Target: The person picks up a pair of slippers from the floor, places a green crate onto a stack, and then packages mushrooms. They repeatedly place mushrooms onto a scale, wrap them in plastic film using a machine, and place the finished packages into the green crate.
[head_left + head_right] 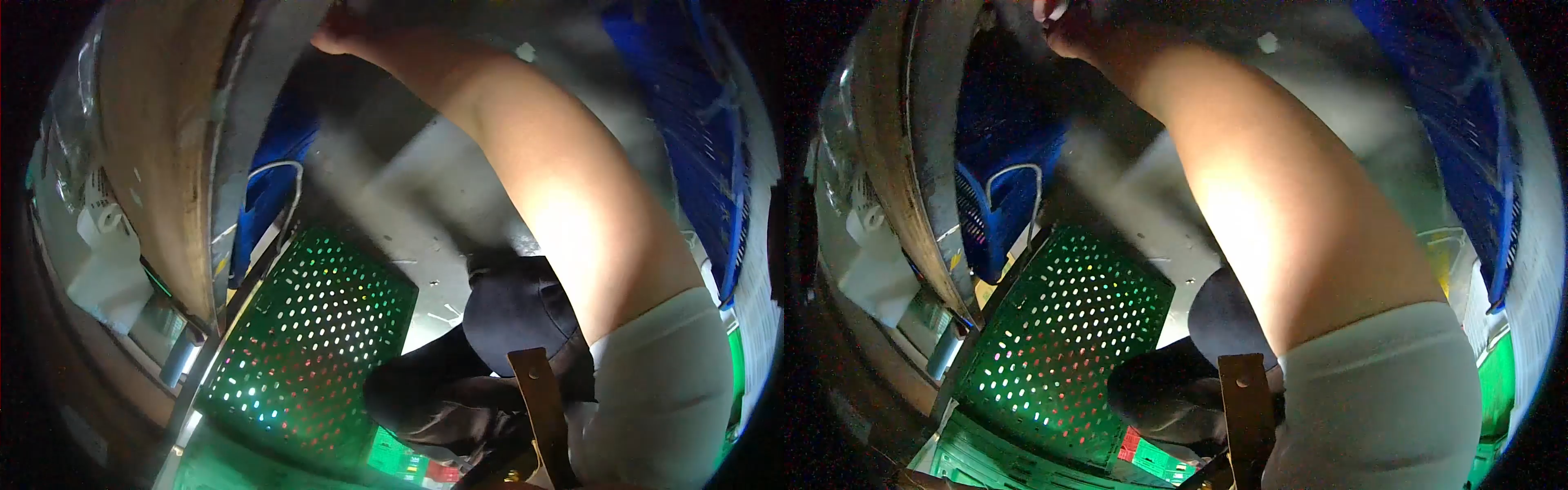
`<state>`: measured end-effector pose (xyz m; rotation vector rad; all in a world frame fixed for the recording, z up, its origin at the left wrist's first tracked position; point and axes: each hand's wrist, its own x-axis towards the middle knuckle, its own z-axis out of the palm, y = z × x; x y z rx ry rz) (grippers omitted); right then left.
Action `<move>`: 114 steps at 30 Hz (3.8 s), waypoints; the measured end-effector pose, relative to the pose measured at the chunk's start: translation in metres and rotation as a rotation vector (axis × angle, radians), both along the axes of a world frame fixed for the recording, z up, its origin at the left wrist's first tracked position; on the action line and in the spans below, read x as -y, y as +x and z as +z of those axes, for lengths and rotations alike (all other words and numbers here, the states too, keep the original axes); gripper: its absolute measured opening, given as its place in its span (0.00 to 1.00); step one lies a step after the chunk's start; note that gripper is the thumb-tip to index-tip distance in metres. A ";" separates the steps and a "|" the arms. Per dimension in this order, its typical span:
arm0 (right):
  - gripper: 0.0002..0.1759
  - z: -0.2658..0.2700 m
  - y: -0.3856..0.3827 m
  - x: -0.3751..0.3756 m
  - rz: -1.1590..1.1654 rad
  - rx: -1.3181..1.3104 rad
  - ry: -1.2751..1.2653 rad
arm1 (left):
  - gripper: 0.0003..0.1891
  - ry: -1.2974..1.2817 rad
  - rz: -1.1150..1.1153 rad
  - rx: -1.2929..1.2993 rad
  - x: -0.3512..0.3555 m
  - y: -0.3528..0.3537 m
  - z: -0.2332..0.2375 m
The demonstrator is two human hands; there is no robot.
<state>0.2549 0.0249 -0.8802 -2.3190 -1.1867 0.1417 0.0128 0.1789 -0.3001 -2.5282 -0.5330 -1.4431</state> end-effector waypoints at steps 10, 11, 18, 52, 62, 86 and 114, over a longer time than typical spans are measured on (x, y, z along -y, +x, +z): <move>0.21 -0.019 0.026 0.001 0.003 0.002 -0.012 | 0.10 0.005 0.012 0.022 0.007 0.003 -0.010; 0.21 -0.025 0.036 0.010 -0.014 0.010 -0.017 | 0.10 -0.004 0.016 0.029 0.005 0.003 -0.011; 0.20 -0.066 -0.016 0.163 -0.074 -0.271 -0.178 | 0.10 -0.033 0.014 0.042 0.000 0.010 -0.025; 0.13 0.046 -0.012 0.228 -0.687 -0.300 0.620 | 0.11 -0.073 -0.050 0.200 0.013 -0.011 -0.023; 0.16 0.027 -0.072 0.326 -1.247 -0.676 0.908 | 0.12 -0.080 -0.036 0.225 0.012 -0.009 -0.022; 0.14 0.052 -0.206 0.087 -0.729 -0.935 0.508 | 0.14 -0.056 -0.113 0.329 0.034 0.014 0.004; 0.04 0.610 -0.157 0.337 -0.175 0.269 0.447 | 0.12 -0.094 0.074 0.074 0.051 -0.001 0.054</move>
